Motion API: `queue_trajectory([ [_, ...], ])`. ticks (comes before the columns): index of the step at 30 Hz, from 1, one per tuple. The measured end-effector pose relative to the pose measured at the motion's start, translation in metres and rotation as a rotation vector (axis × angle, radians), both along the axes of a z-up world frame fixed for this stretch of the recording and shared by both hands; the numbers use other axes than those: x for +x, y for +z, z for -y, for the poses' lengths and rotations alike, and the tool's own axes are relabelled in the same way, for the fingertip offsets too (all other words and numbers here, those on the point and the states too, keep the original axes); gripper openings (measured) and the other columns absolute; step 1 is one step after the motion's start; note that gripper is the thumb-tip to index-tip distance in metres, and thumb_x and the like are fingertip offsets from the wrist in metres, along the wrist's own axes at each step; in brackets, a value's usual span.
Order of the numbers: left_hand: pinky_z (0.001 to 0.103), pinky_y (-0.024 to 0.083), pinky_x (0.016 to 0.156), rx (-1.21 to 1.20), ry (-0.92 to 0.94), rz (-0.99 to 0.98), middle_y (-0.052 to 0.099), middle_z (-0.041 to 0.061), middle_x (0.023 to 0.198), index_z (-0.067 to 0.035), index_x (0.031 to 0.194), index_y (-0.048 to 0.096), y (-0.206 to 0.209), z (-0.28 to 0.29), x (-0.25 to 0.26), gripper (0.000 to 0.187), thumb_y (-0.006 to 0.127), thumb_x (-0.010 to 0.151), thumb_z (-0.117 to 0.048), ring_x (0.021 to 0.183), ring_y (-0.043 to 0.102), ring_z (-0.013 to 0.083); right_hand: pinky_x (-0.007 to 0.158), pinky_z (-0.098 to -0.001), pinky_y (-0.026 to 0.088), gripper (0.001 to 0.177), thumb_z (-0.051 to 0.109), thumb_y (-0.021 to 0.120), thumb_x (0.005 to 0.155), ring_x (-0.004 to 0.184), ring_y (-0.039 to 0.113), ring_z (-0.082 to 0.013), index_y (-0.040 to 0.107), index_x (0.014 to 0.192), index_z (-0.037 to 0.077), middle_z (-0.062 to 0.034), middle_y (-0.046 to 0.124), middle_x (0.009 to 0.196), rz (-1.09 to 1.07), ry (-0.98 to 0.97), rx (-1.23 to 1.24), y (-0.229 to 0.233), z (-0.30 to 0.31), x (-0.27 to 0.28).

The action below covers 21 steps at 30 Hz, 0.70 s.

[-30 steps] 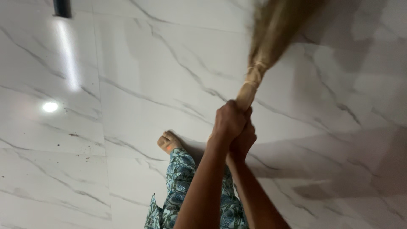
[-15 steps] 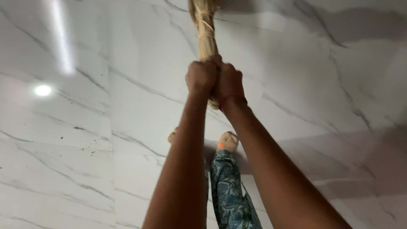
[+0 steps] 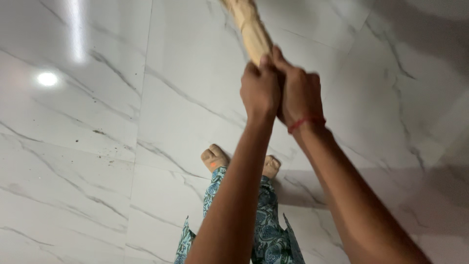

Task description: The person sweeps a tiled floor using a broom, moving dirt and debris across the room past a sewing machine and a woven cot.

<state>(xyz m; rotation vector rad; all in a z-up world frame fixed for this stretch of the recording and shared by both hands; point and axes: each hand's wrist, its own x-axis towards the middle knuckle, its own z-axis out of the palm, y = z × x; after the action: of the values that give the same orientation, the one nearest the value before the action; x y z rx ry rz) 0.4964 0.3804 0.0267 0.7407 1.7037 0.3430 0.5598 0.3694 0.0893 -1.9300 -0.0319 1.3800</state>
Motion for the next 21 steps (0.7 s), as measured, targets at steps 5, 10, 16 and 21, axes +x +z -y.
queue_trajectory([
  [5, 0.045, 0.058, 0.087, -0.075, -0.028, 0.013, 0.075, 0.022, 0.108, 0.004, 0.109, 0.071, -0.048, -0.06, 0.017, 0.055, 0.052, 0.094, -0.046, 0.1, 0.074, 0.0343, 0.07, -0.0338, 0.059, 0.045, 0.031, 0.059, 0.095, 0.08, 0.072, -0.0175, 0.074, 0.099, -0.011, -0.0139, 0.079, 0.089, 0.094, 0.117, 0.099, -0.032, -0.05, 0.017],
  [10, 0.044, 0.058, 0.089, -0.155, 0.038, -0.042, 0.075, 0.022, 0.113, 0.007, 0.117, 0.07, -0.077, -0.062, 0.002, 0.06, 0.053, 0.094, -0.046, 0.103, 0.074, 0.0351, 0.068, -0.0427, 0.056, 0.048, 0.031, 0.047, 0.096, 0.077, 0.068, -0.0285, 0.069, 0.105, -0.01, -0.0195, 0.072, 0.093, 0.211, 0.535, -0.254, -0.042, -0.056, 0.007],
  [16, 0.04, 0.056, 0.083, -0.19, 0.413, 0.147, 0.075, 0.02, 0.111, 0.009, 0.117, 0.069, -0.062, -0.009, -0.049, 0.057, 0.057, 0.094, -0.041, 0.098, 0.072, 0.0272, 0.089, -0.0484, 0.052, 0.038, 0.034, 0.052, 0.104, 0.103, 0.065, -0.0452, 0.069, 0.126, 0.008, -0.0308, 0.063, 0.113, 0.55, 1.189, 0.032, -0.064, -0.021, -0.025],
  [21, 0.037, 0.056, 0.084, -0.179, 0.538, 0.203, 0.073, 0.019, 0.11, 0.009, 0.119, 0.064, -0.041, 0.036, -0.083, 0.052, 0.05, 0.101, -0.038, 0.096, 0.069, 0.0251, 0.09, -0.0476, 0.055, 0.039, 0.033, 0.046, 0.105, 0.099, 0.07, -0.0406, 0.071, 0.126, 0.012, -0.0266, 0.071, 0.102, 0.432, 1.247, 0.052, -0.038, 0.004, -0.06],
])
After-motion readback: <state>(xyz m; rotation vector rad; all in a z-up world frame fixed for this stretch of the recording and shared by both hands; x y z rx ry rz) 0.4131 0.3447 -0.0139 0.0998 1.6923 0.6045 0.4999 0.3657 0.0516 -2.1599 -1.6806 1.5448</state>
